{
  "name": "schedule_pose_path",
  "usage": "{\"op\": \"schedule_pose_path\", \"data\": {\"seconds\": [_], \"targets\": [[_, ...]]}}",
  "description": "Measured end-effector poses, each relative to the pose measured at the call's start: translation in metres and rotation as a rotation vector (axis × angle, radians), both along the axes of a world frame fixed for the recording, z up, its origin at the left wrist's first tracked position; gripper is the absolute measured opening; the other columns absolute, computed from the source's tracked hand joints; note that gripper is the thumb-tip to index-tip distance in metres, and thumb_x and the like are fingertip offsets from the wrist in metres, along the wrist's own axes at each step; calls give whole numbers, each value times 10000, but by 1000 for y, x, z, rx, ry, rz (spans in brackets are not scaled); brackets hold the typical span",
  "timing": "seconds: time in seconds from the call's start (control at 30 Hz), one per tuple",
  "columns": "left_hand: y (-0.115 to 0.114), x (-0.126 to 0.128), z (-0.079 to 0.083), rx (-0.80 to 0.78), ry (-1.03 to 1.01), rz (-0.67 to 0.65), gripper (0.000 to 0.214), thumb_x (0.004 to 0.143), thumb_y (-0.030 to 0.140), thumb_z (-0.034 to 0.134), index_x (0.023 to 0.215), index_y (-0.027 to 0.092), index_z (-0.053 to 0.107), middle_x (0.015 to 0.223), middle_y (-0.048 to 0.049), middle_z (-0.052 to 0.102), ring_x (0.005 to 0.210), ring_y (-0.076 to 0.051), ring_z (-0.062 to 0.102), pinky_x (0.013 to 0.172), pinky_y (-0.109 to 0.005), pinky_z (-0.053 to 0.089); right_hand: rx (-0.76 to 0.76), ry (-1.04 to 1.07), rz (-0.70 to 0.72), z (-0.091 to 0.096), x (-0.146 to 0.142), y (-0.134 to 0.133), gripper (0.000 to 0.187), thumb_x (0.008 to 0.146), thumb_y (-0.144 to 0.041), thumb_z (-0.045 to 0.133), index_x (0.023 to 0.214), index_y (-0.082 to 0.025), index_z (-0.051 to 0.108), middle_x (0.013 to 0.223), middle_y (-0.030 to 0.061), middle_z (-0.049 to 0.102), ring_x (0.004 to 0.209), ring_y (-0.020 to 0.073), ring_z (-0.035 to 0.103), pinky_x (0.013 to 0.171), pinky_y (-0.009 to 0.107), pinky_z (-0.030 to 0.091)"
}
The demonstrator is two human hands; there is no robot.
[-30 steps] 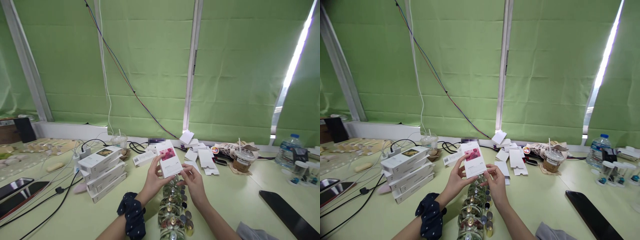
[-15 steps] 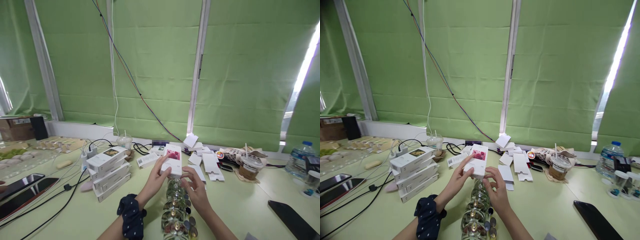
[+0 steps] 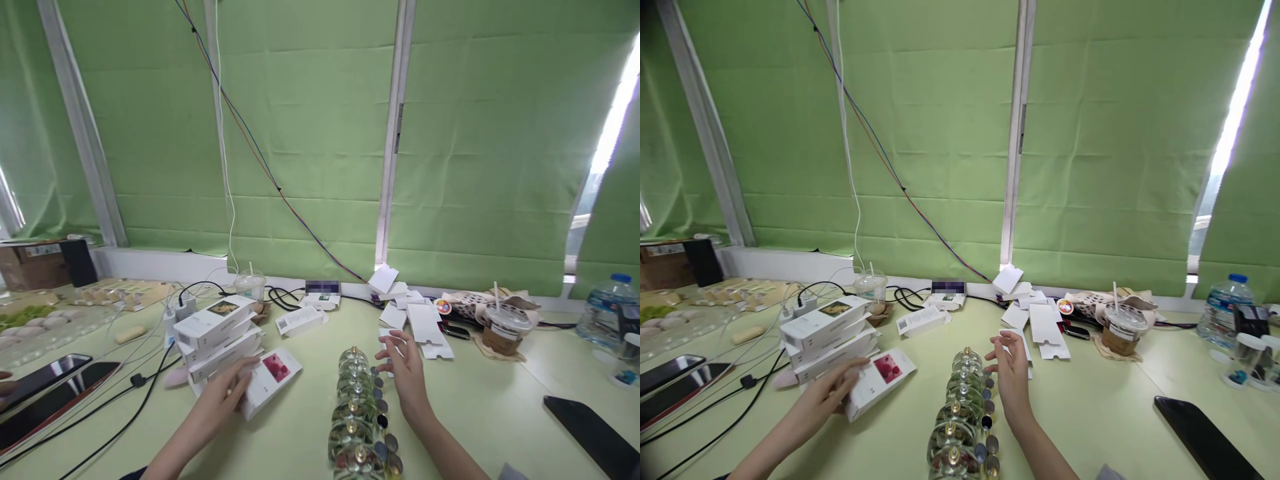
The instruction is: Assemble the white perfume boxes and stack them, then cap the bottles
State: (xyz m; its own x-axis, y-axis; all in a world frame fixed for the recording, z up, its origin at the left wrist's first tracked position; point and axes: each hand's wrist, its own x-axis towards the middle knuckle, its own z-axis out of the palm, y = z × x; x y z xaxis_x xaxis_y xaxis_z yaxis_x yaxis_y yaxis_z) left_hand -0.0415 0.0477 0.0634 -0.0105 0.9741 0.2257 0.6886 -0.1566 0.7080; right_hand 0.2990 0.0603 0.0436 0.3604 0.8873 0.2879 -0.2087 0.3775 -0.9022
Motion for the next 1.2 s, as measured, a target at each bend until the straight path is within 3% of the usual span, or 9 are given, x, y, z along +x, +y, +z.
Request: {"op": "schedule_pose_path", "data": {"seconds": [0.1,0.23,0.4,0.57,0.67,0.8,0.93,1.07,1.2], "targets": [[-3,-6,-13,83,320,74,410,873,360,356,1060,191,679,1130,-133,697,969,-310,661,869,-438,523,-7,3,-2,-2,0,1,431,759,-551,662,992,-236,483,949,22,589,660,162,606,466,295,547],[-16,16,-8,143,667,237,456,898,340,348,1197,152,636,1235,-172,653,1027,-382,608,868,-510,475,-19,-15,-34,0,0,0,415,762,-547,658,983,-234,498,978,22,580,655,151,606,470,291,550],[-16,48,-5,134,824,-6,394,806,140,487,1139,237,675,1265,-109,645,1194,-362,509,901,-473,427,-29,-2,-46,0,1,0,434,737,-550,674,974,-227,506,969,18,573,627,140,600,454,284,547],[-5,49,-8,101,898,1,506,764,-7,340,1049,211,697,1201,-147,642,1120,-348,550,833,-451,403,-32,32,-35,1,1,1,437,715,-548,691,953,-226,515,940,10,582,603,135,600,436,272,540],[4,53,3,64,864,-36,375,754,72,449,1006,193,698,1113,-164,648,1070,-372,550,832,-462,397,-28,58,-43,3,1,2,448,694,-559,701,934,-226,521,919,8,593,583,129,596,434,268,537],[43,75,29,53,625,-156,346,718,194,629,1061,224,661,1165,-135,619,1166,-366,496,917,-480,391,-36,71,-47,3,2,3,443,677,-558,709,905,-223,531,905,9,599,570,128,593,425,264,526],[109,90,43,20,531,-100,427,780,228,694,1190,186,581,1302,-129,554,1217,-330,491,985,-520,403,-40,55,-54,2,5,5,426,685,-548,703,900,-220,536,915,9,593,576,125,597,436,263,529],[158,91,41,-49,391,-11,332,907,324,581,1202,174,559,1239,-78,596,1048,-236,616,875,-462,527,-48,66,-54,0,6,8,428,676,-557,710,870,-215,542,900,10,599,560,123,599,426,260,525],[175,86,31,-71,235,13,327,901,326,590,1186,168,571,1209,-69,612,1021,-241,628,849,-441,541,-39,71,-60,0,5,11,420,666,-559,719,839,-210,560,867,6,597,539,120,595,403,251,511]]}}
